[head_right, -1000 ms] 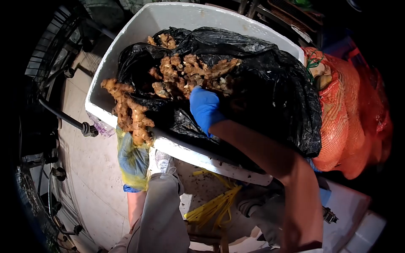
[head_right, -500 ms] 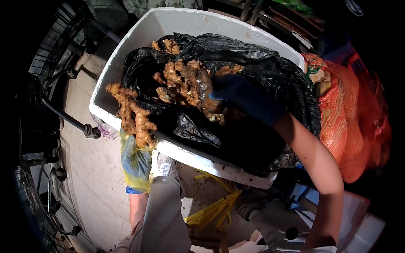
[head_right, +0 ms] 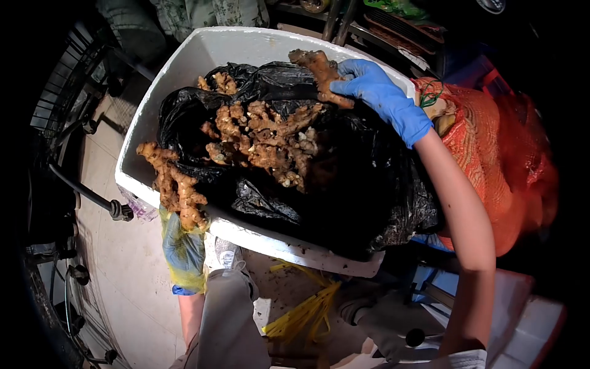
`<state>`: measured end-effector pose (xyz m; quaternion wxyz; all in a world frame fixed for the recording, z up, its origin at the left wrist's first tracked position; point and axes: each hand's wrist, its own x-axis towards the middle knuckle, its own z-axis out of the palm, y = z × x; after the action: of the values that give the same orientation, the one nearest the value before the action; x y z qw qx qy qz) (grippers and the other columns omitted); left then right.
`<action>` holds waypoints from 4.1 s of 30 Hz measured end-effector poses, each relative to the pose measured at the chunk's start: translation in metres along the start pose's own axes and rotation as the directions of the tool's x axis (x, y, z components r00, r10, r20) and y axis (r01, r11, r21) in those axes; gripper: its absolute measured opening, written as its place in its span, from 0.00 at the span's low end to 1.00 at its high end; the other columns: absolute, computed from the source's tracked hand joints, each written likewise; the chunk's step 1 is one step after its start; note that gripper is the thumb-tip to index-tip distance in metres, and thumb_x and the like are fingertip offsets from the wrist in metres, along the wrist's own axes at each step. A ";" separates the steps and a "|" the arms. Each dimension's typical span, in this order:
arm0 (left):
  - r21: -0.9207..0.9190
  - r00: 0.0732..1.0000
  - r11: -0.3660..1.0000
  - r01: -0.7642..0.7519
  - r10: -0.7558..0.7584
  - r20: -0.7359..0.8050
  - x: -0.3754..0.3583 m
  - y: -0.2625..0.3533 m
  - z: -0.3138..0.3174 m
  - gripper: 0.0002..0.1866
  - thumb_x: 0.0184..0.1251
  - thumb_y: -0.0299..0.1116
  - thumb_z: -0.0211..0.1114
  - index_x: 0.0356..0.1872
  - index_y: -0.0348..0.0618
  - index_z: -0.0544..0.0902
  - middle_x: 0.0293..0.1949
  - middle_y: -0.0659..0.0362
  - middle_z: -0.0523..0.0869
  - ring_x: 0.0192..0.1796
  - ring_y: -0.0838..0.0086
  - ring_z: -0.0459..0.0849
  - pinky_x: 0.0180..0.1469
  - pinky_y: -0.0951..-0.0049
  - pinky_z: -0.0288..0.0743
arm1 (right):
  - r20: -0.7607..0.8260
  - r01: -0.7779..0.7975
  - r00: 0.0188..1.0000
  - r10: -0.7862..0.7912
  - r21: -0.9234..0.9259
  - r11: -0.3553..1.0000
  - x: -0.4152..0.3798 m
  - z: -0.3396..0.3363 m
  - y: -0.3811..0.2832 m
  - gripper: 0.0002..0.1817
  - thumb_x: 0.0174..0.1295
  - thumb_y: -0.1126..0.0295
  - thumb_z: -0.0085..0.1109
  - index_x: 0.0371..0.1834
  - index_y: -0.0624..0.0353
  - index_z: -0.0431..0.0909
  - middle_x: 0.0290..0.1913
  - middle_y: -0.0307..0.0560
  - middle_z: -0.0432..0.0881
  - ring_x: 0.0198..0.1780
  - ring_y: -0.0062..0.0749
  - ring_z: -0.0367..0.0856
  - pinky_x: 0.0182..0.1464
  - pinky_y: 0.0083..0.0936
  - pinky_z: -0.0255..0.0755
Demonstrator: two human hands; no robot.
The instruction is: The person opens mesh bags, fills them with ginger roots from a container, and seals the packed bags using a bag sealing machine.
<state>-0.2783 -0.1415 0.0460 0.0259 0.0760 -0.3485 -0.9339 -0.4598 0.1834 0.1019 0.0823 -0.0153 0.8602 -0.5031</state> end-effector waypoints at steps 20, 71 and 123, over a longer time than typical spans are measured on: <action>-0.020 0.998 1.000 0.003 -0.005 -0.065 -0.002 -0.001 0.006 0.24 0.60 0.29 0.49 0.59 0.44 0.57 0.54 0.51 0.66 0.50 0.65 0.73 0.46 0.69 0.74 | 0.018 0.088 0.993 -0.115 -0.761 0.643 0.046 -0.034 0.043 0.14 0.44 0.64 0.56 0.31 0.61 0.74 0.30 0.56 0.77 0.36 0.48 0.75 0.39 0.35 0.68; 0.039 1.000 0.999 -0.016 0.017 -0.025 0.010 0.004 0.003 0.24 0.54 0.31 0.57 0.53 0.43 0.61 0.51 0.51 0.69 0.50 0.66 0.73 0.48 0.69 0.73 | 0.378 0.415 0.900 -0.217 -0.591 0.691 0.071 0.174 0.049 0.26 0.45 0.72 0.56 0.52 0.57 0.66 0.49 0.54 0.70 0.53 0.44 0.67 0.53 0.32 0.61; -0.282 0.993 0.954 -0.097 0.075 -0.087 0.000 0.016 -0.025 0.20 0.63 0.31 0.46 0.57 0.42 0.59 0.53 0.52 0.68 0.52 0.64 0.71 0.51 0.61 0.69 | 0.372 0.550 0.835 -0.405 -0.540 0.637 0.023 0.240 0.011 0.12 0.42 0.69 0.58 0.31 0.61 0.73 0.31 0.53 0.76 0.39 0.44 0.74 0.43 0.31 0.69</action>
<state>-0.2745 -0.1697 0.0378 0.0905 0.0913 -0.2115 -0.9689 -0.4445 -0.0208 -0.0261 0.0286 -0.3244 0.9270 -0.1857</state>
